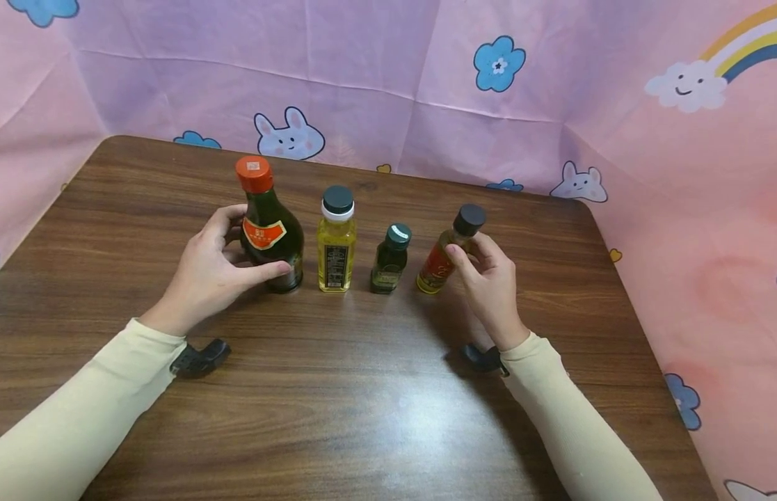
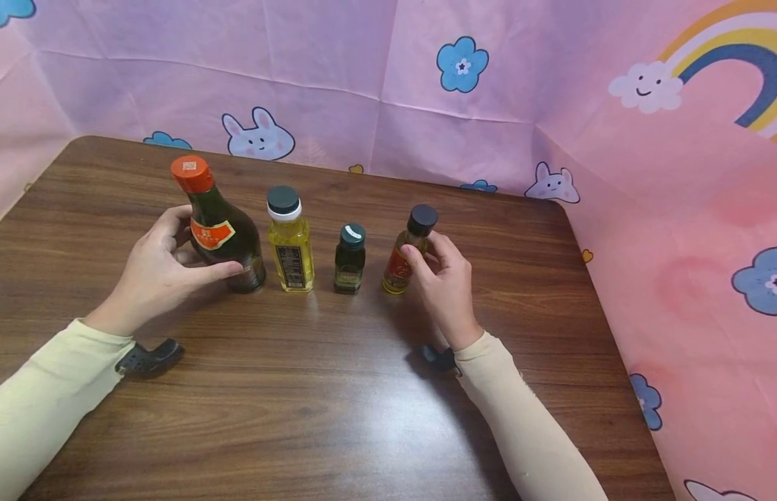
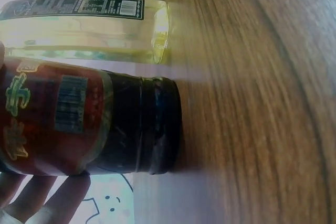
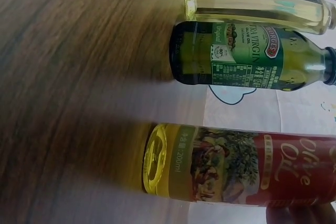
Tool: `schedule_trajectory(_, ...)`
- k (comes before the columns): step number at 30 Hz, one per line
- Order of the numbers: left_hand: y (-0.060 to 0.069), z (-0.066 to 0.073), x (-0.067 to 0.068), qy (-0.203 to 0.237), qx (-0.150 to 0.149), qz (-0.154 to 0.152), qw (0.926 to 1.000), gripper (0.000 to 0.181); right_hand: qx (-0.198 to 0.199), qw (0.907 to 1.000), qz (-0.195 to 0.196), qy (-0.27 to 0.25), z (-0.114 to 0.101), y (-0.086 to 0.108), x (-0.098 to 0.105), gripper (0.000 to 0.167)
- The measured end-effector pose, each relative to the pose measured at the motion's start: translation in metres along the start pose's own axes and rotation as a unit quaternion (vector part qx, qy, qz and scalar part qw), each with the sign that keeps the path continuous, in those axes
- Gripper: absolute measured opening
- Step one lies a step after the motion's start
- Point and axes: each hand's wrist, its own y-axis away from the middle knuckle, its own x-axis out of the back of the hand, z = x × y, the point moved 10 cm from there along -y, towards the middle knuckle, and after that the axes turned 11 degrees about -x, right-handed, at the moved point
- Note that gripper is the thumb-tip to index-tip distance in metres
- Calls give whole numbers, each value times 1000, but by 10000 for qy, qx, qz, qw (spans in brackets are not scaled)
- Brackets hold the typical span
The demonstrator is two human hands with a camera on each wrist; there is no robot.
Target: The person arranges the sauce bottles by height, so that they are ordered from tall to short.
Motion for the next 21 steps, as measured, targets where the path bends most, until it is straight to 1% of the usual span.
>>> schedule_trajectory(7, -4, -1, 5, -90, 68, 38, 9999, 90, -32, 10000, -73, 25, 0, 0, 0, 32)
schedule_trajectory(11, -9, -1, 11, -71, 19, 153, 9999, 90, -68, 9999, -72, -48, 1, 1, -1, 35)
schedule_trajectory(16, -21, 2, 20, -108, -52, 296, 9995, 89, -24, 9998, -85, -196, 1, 3, -2, 35)
schedule_trajectory(18, -26, 3, 22, -151, -52, 300, 9994, 88, -13, 9997, -98, -221, 0, 2, -3, 31)
schedule_trajectory(21, -33, 3, 23, -172, -38, 263, 9995, 88, -86, 9996, -149, -220, 1, 2, -4, 30)
